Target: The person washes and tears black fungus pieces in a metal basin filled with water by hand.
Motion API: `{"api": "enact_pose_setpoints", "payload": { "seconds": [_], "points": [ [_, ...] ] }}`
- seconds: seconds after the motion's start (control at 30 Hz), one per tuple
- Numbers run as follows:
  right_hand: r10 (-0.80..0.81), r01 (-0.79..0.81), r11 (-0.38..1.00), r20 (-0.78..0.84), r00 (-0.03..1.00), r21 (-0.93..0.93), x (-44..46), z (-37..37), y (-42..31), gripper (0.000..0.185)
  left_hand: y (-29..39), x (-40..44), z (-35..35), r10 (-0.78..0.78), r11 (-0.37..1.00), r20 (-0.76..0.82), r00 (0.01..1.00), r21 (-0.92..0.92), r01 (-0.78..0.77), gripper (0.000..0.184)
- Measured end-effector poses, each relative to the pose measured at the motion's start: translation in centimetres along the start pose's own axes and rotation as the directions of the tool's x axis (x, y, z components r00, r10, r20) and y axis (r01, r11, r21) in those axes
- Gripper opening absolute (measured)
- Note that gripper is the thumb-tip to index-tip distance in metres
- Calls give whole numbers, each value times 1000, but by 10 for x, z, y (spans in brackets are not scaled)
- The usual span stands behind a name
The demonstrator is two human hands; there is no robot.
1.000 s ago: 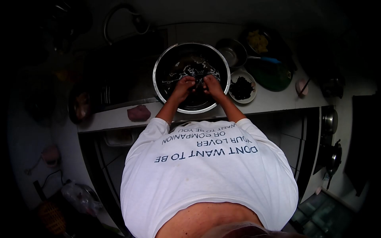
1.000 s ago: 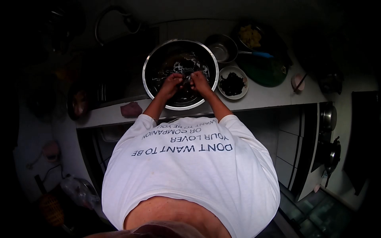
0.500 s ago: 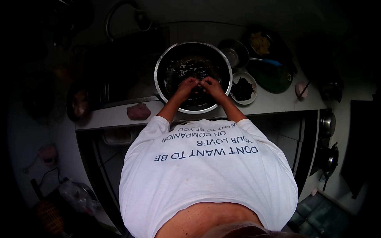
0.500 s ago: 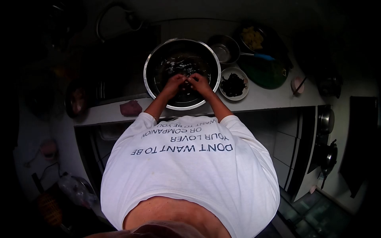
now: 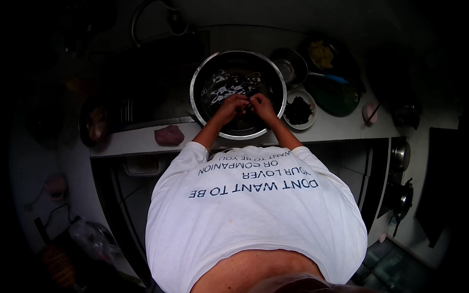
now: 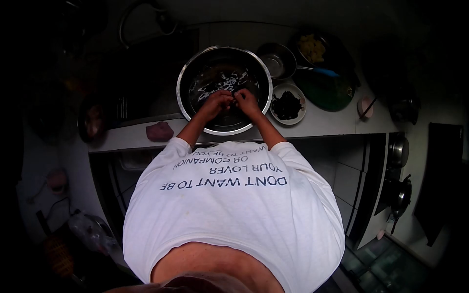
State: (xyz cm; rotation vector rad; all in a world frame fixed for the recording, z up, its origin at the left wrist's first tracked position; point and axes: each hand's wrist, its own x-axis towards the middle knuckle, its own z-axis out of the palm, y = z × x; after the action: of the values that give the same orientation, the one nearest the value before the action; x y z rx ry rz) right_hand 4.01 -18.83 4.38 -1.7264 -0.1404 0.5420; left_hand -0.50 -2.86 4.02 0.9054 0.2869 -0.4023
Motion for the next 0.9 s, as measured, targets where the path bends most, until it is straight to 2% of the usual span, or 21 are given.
{"api": "enact_pose_setpoints", "payload": {
  "seconds": [0.1, 0.23, 0.33, 0.43, 0.53, 0.73, 0.9],
  "points": [
    [40, -37, 994, -31, 999, 107, 1, -3, -1, 15, -4, 3, -2, 146, 986, -36, 989, -77, -149, 35],
    [49, -49, 993, 3, 999, 107, -5, -2, -12, 14, -3, 7, -10, 127, 978, -92, 988, -155, -140, 40],
    [16, -33, 981, 90, 996, 190, -5, -1, -10, 15, -5, 9, -11, 166, 969, -108, 980, -166, -183, 40],
    [46, -85, 972, 175, 983, 219, -8, -2, -16, 16, -6, 10, -12, 169, 978, -94, 981, -108, -178, 40],
    [-7, -29, 964, 137, 991, 263, -11, 4, -22, 18, -7, 10, -10, 170, 984, -81, 982, -44, -174, 40],
    [-1, -8, 999, 217, 976, 37, -9, 2, -16, 21, -9, 6, -6, 131, 989, -114, 985, 77, -123, 38],
    [-38, 29, 998, 160, 986, 61, -10, 2, -13, 15, -9, 8, -8, 48, 996, -156, 987, 78, -37, 29]
  ]
}}
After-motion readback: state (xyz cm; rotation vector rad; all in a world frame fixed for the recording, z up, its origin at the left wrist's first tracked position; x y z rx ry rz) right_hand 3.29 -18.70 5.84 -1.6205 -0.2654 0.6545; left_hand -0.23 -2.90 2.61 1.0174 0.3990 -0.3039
